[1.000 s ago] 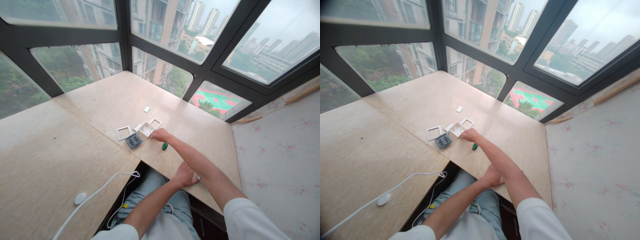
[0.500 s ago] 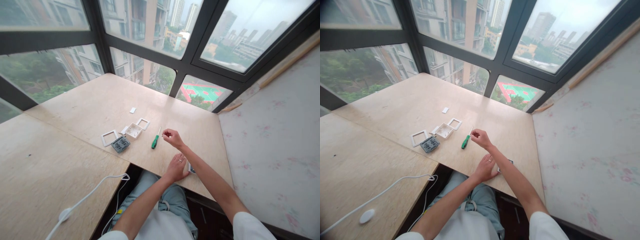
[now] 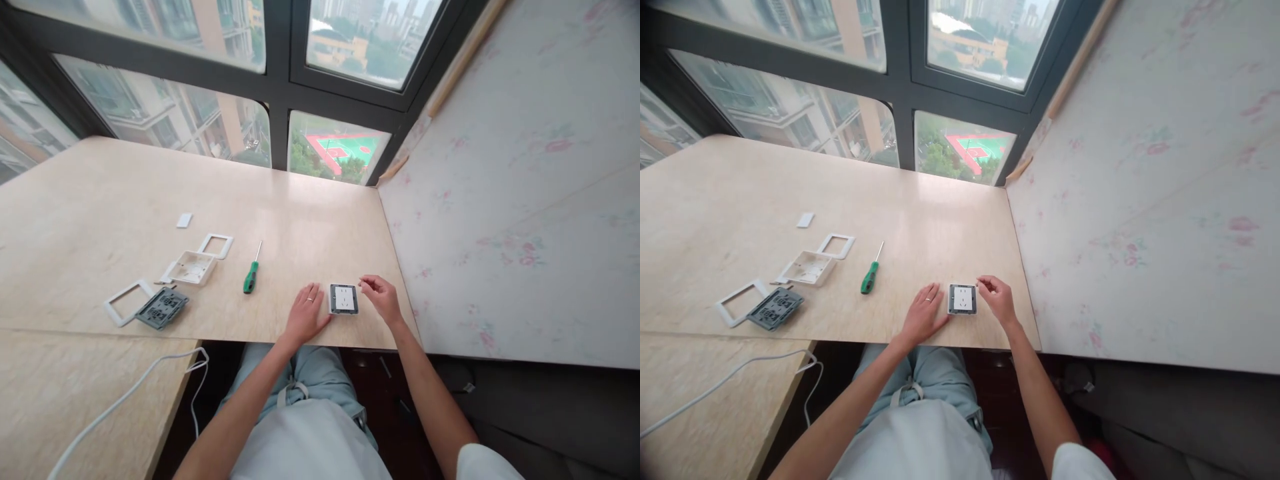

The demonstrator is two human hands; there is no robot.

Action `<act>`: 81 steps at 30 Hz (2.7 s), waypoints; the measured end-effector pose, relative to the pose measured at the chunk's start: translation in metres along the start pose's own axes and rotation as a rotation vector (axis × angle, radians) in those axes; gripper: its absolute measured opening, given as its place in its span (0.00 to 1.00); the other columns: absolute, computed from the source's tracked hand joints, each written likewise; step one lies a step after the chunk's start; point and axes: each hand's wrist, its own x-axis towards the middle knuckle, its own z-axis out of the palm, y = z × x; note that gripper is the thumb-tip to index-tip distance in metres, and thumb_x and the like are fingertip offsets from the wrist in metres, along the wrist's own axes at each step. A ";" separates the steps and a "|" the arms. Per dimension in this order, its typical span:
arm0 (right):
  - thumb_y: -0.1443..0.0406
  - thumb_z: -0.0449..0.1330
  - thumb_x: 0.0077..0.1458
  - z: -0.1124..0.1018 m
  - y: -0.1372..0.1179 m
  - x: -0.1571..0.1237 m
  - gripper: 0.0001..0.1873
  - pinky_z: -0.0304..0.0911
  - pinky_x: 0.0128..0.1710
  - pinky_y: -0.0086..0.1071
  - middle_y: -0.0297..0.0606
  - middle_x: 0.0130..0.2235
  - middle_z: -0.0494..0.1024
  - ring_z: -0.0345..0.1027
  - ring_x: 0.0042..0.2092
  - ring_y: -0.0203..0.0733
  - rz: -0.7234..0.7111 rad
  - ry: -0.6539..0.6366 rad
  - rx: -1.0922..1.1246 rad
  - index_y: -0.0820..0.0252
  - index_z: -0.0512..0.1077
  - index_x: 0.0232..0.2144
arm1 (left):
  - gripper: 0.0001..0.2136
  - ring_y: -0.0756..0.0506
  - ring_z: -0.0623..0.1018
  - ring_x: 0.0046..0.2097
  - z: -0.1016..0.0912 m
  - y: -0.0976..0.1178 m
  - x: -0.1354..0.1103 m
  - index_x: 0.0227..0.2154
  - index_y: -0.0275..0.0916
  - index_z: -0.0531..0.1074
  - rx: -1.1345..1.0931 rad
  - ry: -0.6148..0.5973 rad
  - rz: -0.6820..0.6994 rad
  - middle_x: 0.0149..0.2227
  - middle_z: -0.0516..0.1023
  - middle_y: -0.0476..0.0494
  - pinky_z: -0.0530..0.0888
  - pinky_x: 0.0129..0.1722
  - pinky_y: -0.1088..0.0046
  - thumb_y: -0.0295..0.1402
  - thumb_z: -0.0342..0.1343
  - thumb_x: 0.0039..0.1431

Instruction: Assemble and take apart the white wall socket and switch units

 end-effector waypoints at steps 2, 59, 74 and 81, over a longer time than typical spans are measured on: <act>0.60 0.62 0.53 -0.004 0.005 -0.011 0.11 0.70 0.34 0.35 0.40 0.33 0.82 0.75 0.34 0.42 -0.033 -0.002 -0.066 0.60 0.77 0.37 | 0.28 0.31 0.58 0.67 0.000 0.000 0.000 0.58 0.34 0.63 -0.008 -0.002 -0.003 0.66 0.60 0.27 0.57 0.65 0.47 0.45 0.56 0.59; 0.66 0.55 0.62 -0.006 0.010 -0.036 0.11 0.71 0.40 0.39 0.41 0.37 0.79 0.73 0.40 0.44 -0.359 -0.158 -0.462 0.56 0.78 0.40 | 0.25 0.35 0.59 0.68 -0.007 0.004 0.000 0.57 0.35 0.66 0.088 -0.037 0.004 0.66 0.61 0.31 0.59 0.66 0.52 0.44 0.55 0.61; 0.66 0.56 0.61 -0.003 0.018 -0.041 0.11 0.71 0.40 0.37 0.41 0.37 0.77 0.73 0.38 0.42 -0.285 -0.173 -0.422 0.57 0.77 0.41 | 0.25 0.35 0.59 0.67 -0.006 0.003 0.000 0.57 0.36 0.66 0.090 -0.031 0.007 0.65 0.61 0.32 0.59 0.66 0.52 0.44 0.56 0.60; 0.65 0.55 0.62 -0.004 0.016 -0.045 0.11 0.71 0.39 0.37 0.41 0.38 0.78 0.73 0.38 0.42 -0.282 -0.114 -0.379 0.56 0.77 0.42 | 0.26 0.35 0.59 0.68 -0.006 0.003 0.000 0.57 0.36 0.65 0.087 -0.038 0.000 0.66 0.61 0.31 0.58 0.66 0.52 0.44 0.56 0.60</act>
